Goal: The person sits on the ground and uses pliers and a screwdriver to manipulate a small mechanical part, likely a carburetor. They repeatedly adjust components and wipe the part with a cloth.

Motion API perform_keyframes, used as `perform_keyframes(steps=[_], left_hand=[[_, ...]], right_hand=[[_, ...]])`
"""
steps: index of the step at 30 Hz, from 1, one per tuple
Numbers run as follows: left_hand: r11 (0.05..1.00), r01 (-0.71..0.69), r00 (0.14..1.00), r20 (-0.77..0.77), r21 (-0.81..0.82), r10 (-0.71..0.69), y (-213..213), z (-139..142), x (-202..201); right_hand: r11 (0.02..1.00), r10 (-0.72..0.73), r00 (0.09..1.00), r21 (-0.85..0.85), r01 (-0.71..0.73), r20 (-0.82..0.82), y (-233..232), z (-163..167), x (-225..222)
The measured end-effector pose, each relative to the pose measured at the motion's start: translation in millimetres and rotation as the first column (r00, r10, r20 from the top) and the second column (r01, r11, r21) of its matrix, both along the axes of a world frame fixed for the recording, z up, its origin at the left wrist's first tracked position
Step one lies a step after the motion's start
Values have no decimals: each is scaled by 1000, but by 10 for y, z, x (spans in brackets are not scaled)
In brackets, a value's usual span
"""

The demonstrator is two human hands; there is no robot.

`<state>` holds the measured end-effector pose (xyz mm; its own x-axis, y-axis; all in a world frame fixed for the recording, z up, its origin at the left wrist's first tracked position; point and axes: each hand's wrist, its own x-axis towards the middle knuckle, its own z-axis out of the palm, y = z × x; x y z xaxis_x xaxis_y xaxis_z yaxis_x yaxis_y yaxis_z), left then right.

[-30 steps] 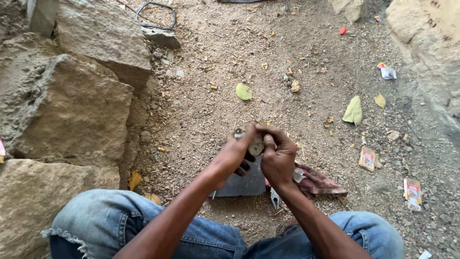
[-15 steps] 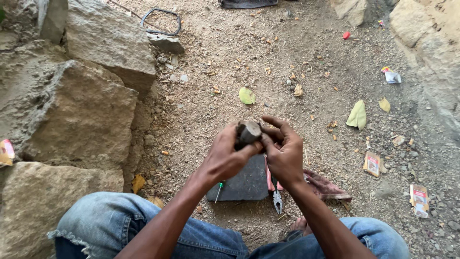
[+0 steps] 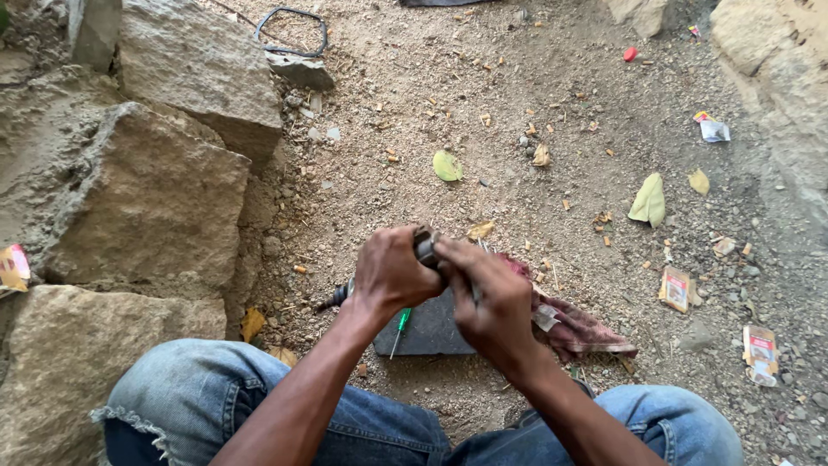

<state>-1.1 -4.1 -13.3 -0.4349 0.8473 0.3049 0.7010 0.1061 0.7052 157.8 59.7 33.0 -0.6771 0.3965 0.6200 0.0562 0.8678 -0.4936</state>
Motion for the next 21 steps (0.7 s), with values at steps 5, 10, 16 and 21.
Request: perform_keyframes(steps=[5,10,16,21], left_hand=[[999,53,994,-92,5,-52,45,-84,136],[998,22,1000,-12,-59,-23,60,-70,76],[999,31,999,12,-6,-31,16,4,47],[995,97,995,17,7,-97,-29,84,74]], right_hand=[[904,-96,978,-394,163,184,43,18,22],[996,84,995,22,-83,-50,0,-9,14],[983,27,998,-178,-36,-53,-3,7,22],[958,-41,999,-285,42,10,38,34,40]])
